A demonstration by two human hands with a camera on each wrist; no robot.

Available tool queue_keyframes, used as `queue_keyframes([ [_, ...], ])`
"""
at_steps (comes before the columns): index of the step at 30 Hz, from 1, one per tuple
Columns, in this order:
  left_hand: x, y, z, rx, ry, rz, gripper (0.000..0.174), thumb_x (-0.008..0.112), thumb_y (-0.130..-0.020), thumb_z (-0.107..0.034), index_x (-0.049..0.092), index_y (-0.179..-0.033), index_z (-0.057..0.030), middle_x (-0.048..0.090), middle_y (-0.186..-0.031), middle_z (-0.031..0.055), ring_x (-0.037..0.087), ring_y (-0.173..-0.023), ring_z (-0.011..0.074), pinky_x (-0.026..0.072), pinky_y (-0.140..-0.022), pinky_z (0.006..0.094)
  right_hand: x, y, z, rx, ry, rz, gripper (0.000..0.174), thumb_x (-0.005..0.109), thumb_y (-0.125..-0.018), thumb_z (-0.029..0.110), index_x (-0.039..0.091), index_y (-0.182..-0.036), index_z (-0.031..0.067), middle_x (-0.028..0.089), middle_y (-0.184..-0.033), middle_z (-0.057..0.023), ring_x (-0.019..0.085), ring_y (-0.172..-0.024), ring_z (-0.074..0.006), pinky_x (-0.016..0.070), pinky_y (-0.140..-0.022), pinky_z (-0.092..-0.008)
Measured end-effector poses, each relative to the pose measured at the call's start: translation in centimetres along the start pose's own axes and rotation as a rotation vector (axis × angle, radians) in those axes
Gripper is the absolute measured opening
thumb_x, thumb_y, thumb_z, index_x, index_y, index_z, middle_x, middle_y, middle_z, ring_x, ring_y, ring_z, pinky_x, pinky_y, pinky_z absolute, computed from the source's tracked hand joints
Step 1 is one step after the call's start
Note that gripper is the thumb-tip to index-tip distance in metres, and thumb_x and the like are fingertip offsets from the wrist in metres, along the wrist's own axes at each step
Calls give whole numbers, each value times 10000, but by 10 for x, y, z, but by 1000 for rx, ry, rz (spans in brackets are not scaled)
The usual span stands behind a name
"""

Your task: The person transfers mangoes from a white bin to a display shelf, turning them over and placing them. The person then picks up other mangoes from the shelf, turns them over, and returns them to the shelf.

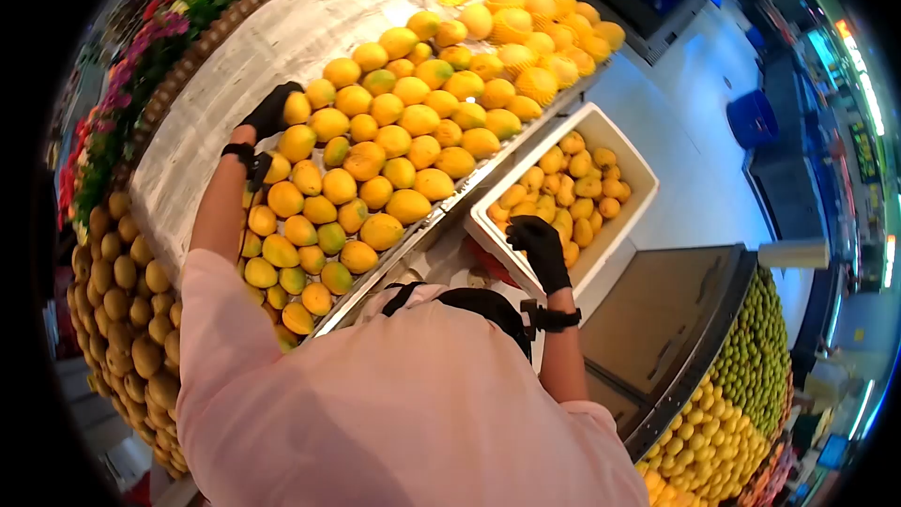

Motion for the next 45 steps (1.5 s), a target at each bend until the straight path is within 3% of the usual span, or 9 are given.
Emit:
queue_keyframes([
  [5,-1,8,17,-223,136,80,682,673,-765,50,418,-1368,-142,479,-1371,108,465,-1253,240,386,-1065,362,-7,2,-10,77,4,-36,243,609,-896,138,617,-1070,-32,661,-867,-85,642,-734,-153,531,-665,-262],
  [9,3,7,40,-227,146,-12,611,519,-842,94,419,-1390,-156,438,-1431,110,425,-1310,246,374,-1073,359,-18,-2,-27,109,13,-41,249,610,-892,133,619,-1073,-38,656,-847,-82,642,-730,-152,530,-660,-261],
  [16,-35,19,32,-373,159,-271,740,326,-716,214,465,-1358,-126,448,-1420,100,399,-1329,249,323,-1112,349,-51,-6,-44,134,33,-22,262,590,-887,106,614,-1101,-43,666,-921,-101,661,-794,-172,538,-688,-271],
  [22,-79,43,-2,-170,113,-513,592,430,-787,126,535,-1308,-135,556,-1312,83,554,-1170,253,459,-965,341,-64,-14,-44,163,44,13,260,613,-889,164,631,-1087,-3,670,-880,-81,654,-715,-152,522,-627,-251],
  [27,-72,66,-43,-220,296,-597,472,518,-777,11,587,-1233,-88,619,-1197,85,592,-1088,221,463,-931,325,-63,-36,-38,60,194,132,252,612,-895,181,635,-1086,18,670,-875,-75,648,-725,-139,515,-611,-246],
  [34,9,97,-130,-252,544,-575,301,574,-843,-34,625,-1140,-36,653,-1091,64,591,-1031,154,455,-909,294,-63,-54,-44,194,93,176,255,586,-867,120,614,-1063,-40,662,-873,-82,637,-725,-143,518,-652,-238],
  [40,142,120,-204,-344,680,-457,237,613,-890,-84,627,-1120,-26,662,-1024,42,595,-925,117,480,-834,261,-87,-62,-73,289,157,141,228,616,-862,152,636,-1031,1,661,-829,-61,622,-669,-129,499,-590,-230],
  [43,202,126,-231,-461,799,-344,232,629,-888,-100,625,-1106,-20,662,-1015,47,606,-916,117,489,-826,261,-97,-71,-95,26,340,266,162,628,-846,125,660,-960,13,657,-796,-48,609,-642,-117,486,-577,-230],
  [45,220,128,-248,-478,779,-308,239,631,-870,-71,620,-1104,-22,662,-1022,45,608,-911,116,491,-829,266,-111,-66,-119,263,125,204,156,629,-832,143,662,-915,15,648,-764,-53,610,-624,-125,480,-555,-246],
])
Point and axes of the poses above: each hand's wrist, its own y-axis away from the middle knuckle, its own x-axis out of the palm, z = x × y, the point moved 9 cm from there along -y, towards the middle knuckle
